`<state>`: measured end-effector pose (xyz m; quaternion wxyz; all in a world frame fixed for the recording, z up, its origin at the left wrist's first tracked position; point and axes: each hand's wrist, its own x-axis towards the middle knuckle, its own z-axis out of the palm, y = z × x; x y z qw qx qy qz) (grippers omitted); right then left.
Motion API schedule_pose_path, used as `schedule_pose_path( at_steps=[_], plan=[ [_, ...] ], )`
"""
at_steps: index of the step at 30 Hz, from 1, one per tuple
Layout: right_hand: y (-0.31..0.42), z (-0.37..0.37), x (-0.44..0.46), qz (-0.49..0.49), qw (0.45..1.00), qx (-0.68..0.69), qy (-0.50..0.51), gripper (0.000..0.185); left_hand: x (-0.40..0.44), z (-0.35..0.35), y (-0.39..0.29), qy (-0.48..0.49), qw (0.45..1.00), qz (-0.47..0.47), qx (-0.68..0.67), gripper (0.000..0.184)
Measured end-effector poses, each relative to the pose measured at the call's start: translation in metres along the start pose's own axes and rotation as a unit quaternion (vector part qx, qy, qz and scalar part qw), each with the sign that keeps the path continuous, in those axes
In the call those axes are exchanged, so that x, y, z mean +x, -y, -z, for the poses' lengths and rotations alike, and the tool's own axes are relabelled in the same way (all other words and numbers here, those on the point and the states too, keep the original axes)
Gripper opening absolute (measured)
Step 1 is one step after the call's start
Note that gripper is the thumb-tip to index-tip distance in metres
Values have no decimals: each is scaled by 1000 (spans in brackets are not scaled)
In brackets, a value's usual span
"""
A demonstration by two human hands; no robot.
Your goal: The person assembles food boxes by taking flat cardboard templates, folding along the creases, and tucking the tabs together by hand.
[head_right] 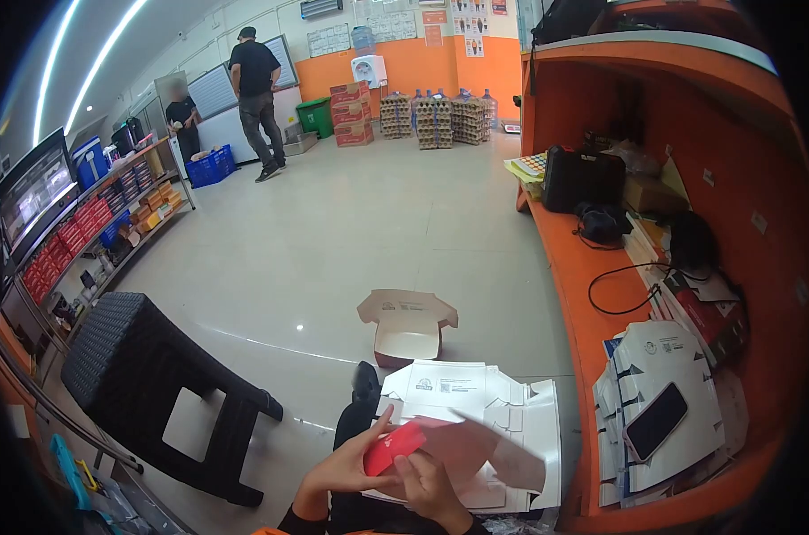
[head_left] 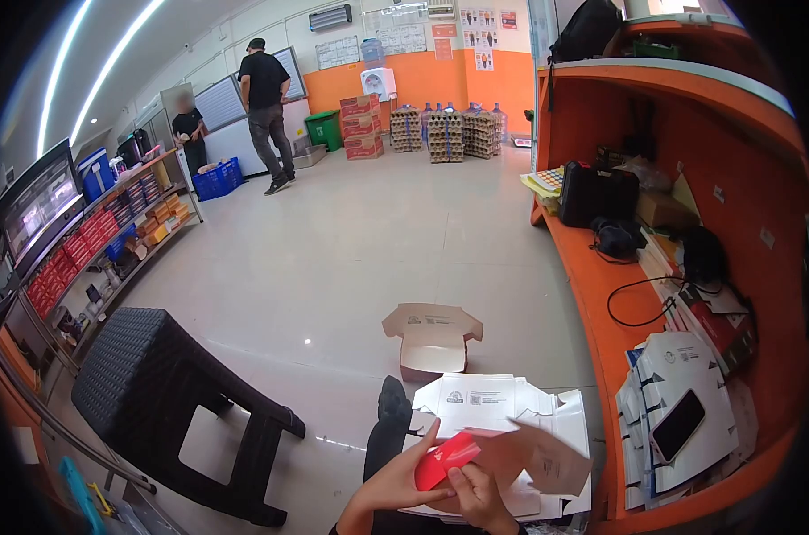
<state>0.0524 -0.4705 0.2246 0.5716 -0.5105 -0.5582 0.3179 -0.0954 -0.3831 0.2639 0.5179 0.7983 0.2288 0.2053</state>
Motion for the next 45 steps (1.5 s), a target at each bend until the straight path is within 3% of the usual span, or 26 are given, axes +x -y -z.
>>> schedule_pose_path(
  at_steps=[2,8,9,12,14,16,17,20,23,27,30,33,36,45],
  plan=[
    [6,4,1,-13,999,-7,35,22,-2,3,2,56,996,64,33,102],
    [16,17,19,64,995,-77,29,20,4,-10,-14,-62,997,53,17,86],
    [34,18,26,58,998,-37,-2,20,5,-12,-17,-108,993,52,8,78],
    [33,29,23,54,991,95,-83,25,12,-19,-20,-241,967,-15,78,86],
    [44,30,21,62,981,146,-113,31,12,-16,-37,-263,952,7,158,87],
    [51,28,15,26,970,186,-153,33,15,-18,-25,-298,922,-53,244,87],
    [61,25,18,15,951,251,-181,33,15,-18,-24,-294,917,-66,261,87],
    [65,24,21,-29,948,249,-195,36,14,-19,-22,-281,911,-83,291,87],
    [50,28,17,-29,987,70,-144,33,12,-23,-20,-275,916,-63,286,87],
    [43,26,16,24,977,-116,-177,32,8,-24,-24,-283,908,-58,304,88],
    [36,16,16,39,973,-78,-215,30,8,-25,-25,-279,916,-49,283,87],
    [8,4,18,-3,963,168,-212,37,10,-26,-19,-288,903,-75,309,86],
    [8,3,17,-31,949,268,-161,43,11,-26,-16,-287,902,-74,315,86],
    [-9,4,13,-8,955,266,-128,41,10,-17,-11,-283,907,-119,289,86]
  ],
)
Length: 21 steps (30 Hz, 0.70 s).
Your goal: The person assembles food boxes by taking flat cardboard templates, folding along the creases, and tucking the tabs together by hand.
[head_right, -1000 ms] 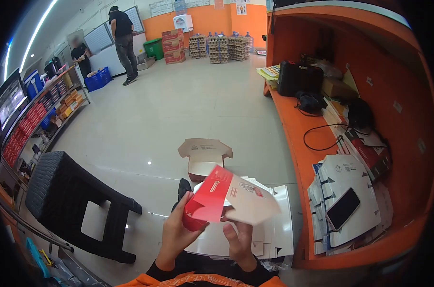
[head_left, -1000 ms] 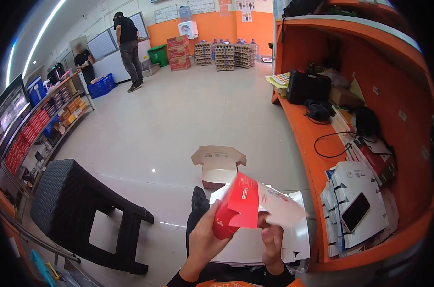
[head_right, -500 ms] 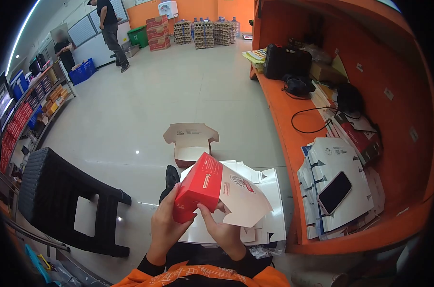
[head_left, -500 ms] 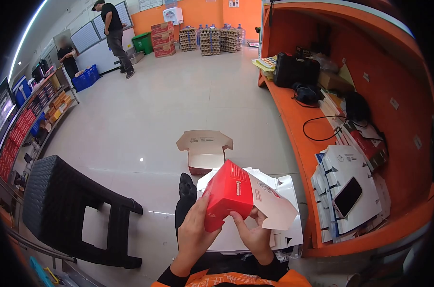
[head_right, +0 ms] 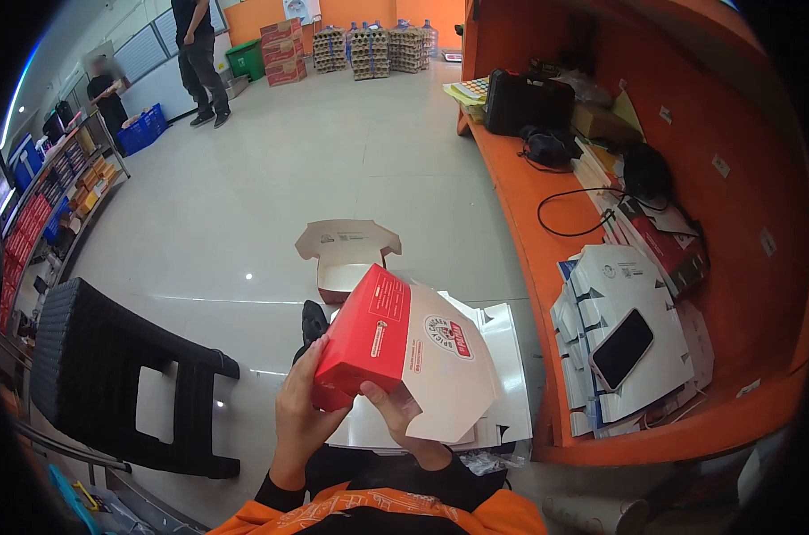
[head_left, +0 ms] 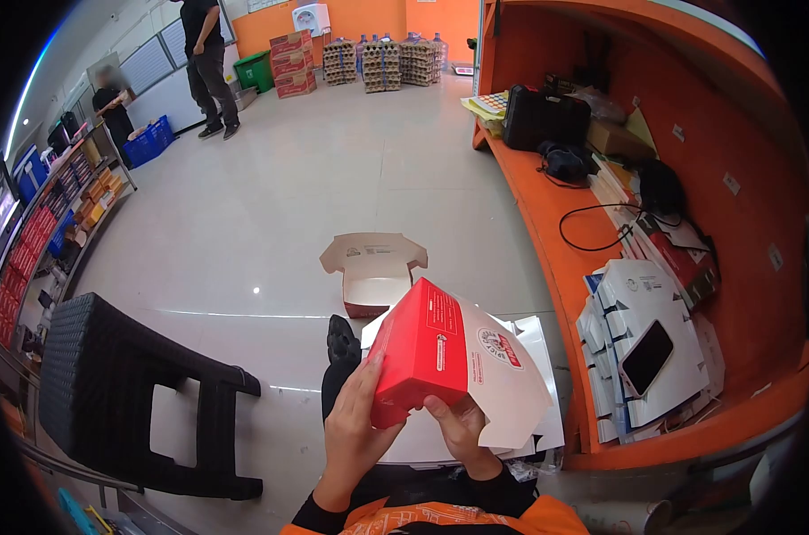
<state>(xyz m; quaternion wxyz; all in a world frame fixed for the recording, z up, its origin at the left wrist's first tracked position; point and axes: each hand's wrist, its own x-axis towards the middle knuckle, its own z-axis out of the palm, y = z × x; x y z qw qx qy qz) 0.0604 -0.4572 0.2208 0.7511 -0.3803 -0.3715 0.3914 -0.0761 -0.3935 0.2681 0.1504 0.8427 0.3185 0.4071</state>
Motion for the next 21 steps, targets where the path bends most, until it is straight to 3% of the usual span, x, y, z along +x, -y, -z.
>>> schedule_pose_path(
  at_steps=[3,6,7,8,10,12,15,16,21],
  plan=[
    [22,-10,1,31,996,-88,-6,44,1,1,1,-6,1000,-13,4,87],
    [14,-1,-1,56,953,-296,-14,53,1,-4,6,9,1000,11,-23,88],
    [11,5,-2,139,865,-483,3,52,1,-5,7,18,999,19,-45,88],
    [10,12,-3,216,733,-645,20,51,1,-7,8,27,997,27,-68,88],
    [8,10,-5,228,709,-667,-9,48,-1,-9,9,46,992,45,-108,88],
    [5,-5,-1,101,913,-383,-102,44,-3,-12,11,64,986,62,-144,88],
    [0,9,-2,78,879,-467,-53,44,1,-10,1,63,982,65,-164,82],
    [2,8,-1,87,917,-390,4,46,0,-11,1,59,985,64,-149,81],
    [25,-10,1,-2,969,-246,-28,49,1,-13,-1,39,985,66,-156,80]
  ],
)
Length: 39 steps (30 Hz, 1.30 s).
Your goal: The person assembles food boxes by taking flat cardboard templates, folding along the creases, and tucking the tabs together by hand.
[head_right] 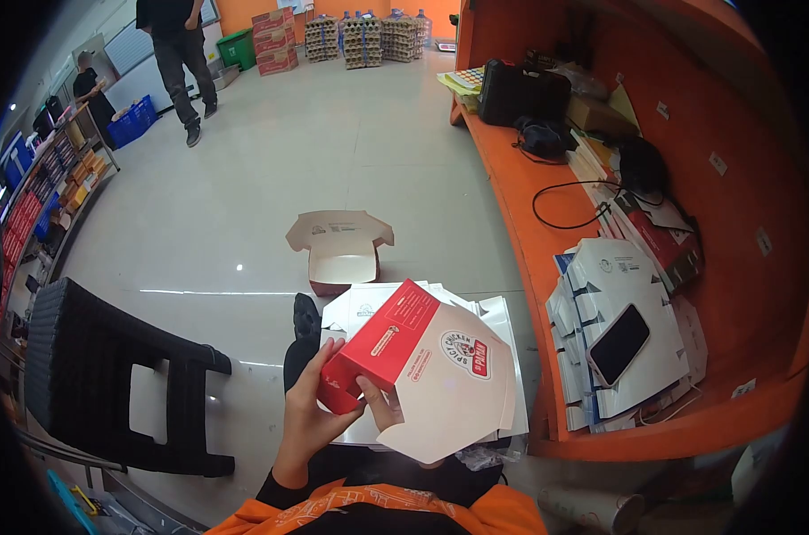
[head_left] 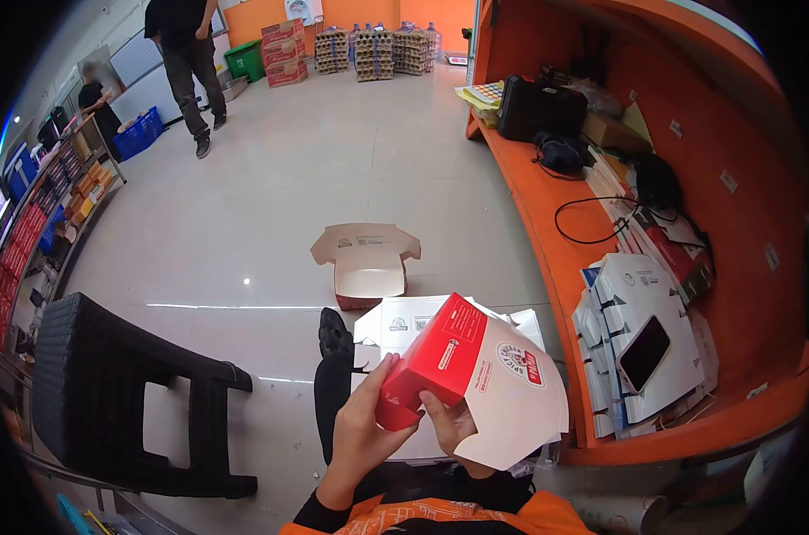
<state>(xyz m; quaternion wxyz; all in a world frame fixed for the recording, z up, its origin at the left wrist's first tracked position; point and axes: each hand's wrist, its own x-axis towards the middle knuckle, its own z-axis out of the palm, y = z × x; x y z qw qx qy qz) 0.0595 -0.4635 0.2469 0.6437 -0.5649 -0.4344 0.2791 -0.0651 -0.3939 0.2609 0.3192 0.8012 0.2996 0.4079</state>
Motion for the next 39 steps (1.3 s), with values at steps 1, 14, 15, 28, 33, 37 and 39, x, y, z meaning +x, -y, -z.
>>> schedule_pose_path(
  at_steps=[1,14,15,28,33,37,39],
  plan=[
    [5,-1,0,-11,1000,20,-5,49,1,0,1,-6,1000,-5,16,81],
    [-15,-7,-2,-27,990,106,-84,40,-2,0,2,5,996,16,82,80],
    [-17,-12,-2,-3,987,117,-112,38,-2,-1,0,-2,996,17,85,80],
    [4,-5,-3,-42,995,73,-50,38,-9,-10,-1,-63,996,9,63,78],
    [-10,-5,-1,14,989,132,-62,36,-5,-9,3,-82,995,20,57,79],
    [-13,0,-4,40,989,138,-21,36,-3,-7,-2,-76,995,8,65,81],
    [-2,-8,-4,15,982,183,-54,38,-4,-10,-3,-64,996,23,50,82]
  ],
)
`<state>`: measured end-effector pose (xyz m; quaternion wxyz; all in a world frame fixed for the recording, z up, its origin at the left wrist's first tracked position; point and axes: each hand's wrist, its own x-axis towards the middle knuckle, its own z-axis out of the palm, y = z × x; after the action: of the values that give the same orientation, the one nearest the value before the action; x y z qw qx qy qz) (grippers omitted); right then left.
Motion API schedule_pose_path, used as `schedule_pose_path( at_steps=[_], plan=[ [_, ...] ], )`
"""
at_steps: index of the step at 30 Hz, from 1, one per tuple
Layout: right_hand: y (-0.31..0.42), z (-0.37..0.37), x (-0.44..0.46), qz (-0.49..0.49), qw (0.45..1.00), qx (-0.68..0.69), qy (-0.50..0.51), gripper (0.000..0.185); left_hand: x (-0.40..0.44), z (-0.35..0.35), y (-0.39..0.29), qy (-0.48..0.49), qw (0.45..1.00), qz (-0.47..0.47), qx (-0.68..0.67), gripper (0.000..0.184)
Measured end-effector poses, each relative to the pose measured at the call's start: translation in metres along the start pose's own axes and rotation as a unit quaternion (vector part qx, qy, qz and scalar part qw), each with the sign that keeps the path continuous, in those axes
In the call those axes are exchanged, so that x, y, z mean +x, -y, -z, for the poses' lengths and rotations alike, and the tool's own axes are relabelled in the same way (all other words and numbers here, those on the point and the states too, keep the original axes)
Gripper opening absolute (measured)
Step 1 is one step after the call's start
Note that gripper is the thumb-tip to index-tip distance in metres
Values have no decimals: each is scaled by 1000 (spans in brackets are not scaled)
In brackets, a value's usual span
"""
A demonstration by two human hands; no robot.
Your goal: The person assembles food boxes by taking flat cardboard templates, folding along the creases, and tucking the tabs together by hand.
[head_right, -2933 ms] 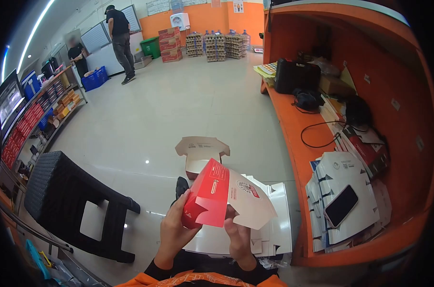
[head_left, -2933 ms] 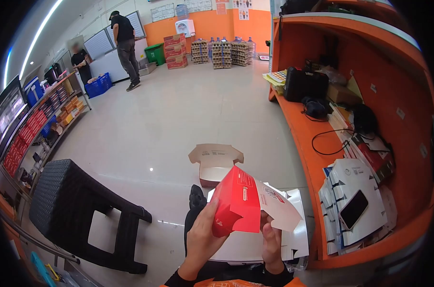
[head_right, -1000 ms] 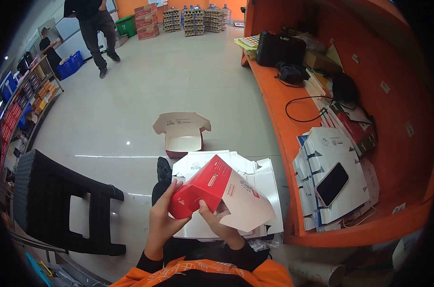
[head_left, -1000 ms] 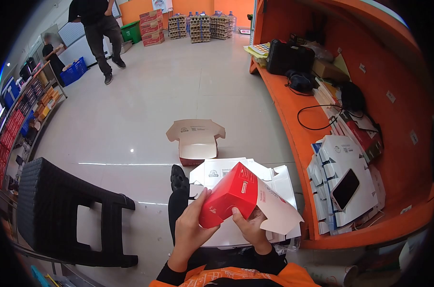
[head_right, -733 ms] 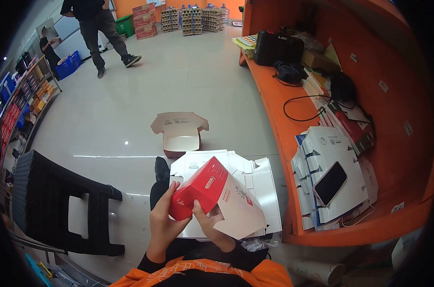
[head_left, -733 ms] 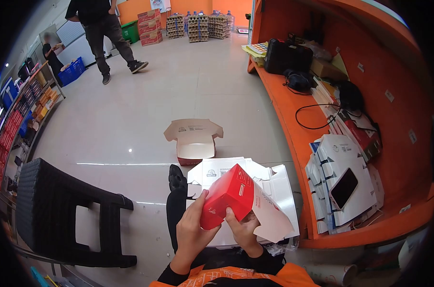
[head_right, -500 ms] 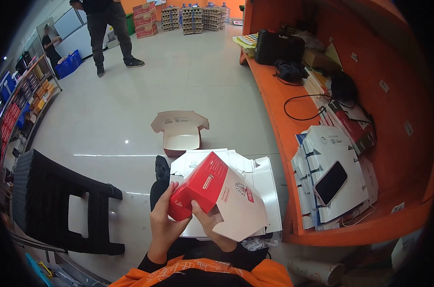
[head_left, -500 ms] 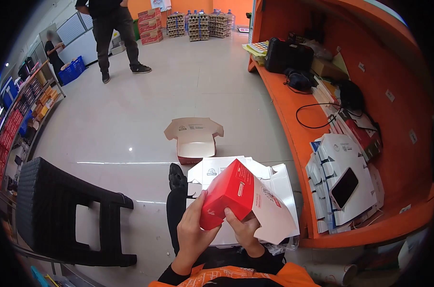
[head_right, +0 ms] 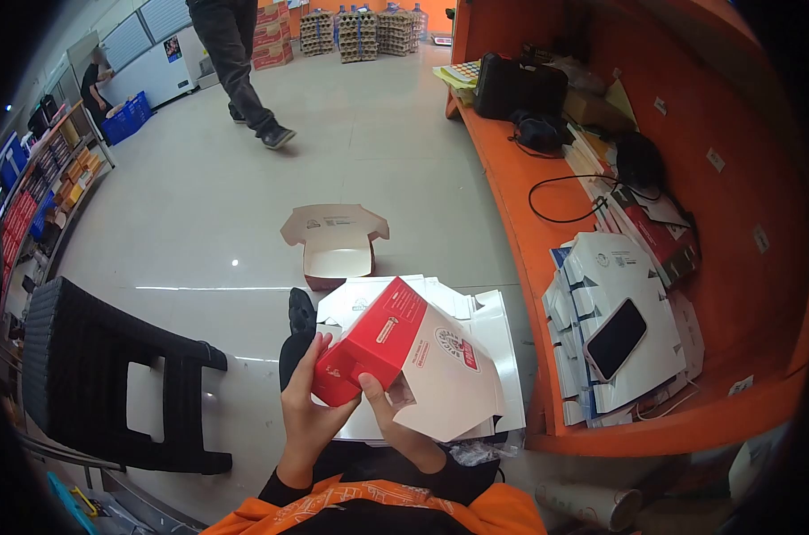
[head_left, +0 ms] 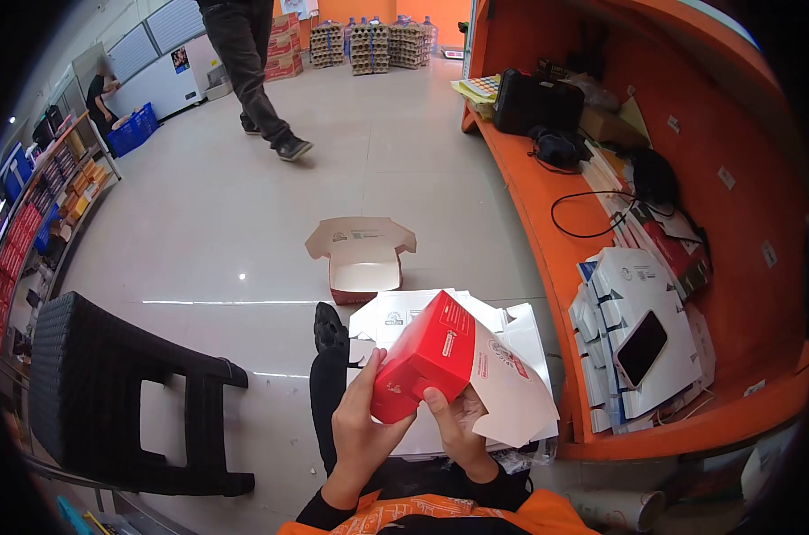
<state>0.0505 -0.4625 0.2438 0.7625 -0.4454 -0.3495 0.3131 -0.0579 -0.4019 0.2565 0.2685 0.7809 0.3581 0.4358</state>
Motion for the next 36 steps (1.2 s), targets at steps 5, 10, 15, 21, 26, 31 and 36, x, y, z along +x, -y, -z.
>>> schedule_pose_path(
  at_steps=[5,10,15,21,26,31,36],
  plan=[
    [11,-2,2,-29,999,18,21,47,-1,-3,0,-14,1000,-6,-11,83],
    [-7,16,2,-41,997,-25,58,51,4,3,-3,-2,1000,-23,-10,84],
    [-1,11,4,-8,999,-36,38,41,5,4,2,7,1000,-19,-16,87],
    [4,1,0,50,993,-102,31,41,7,6,-6,-2,999,-28,-26,90],
    [6,1,0,16,997,-70,28,42,7,9,-6,-12,999,-46,-7,94],
    [6,-5,1,20,999,-41,-7,44,4,10,-14,10,999,-18,-47,92],
    [2,-12,3,43,997,-59,-34,47,8,7,-12,-5,999,-44,-3,91]
  ],
)
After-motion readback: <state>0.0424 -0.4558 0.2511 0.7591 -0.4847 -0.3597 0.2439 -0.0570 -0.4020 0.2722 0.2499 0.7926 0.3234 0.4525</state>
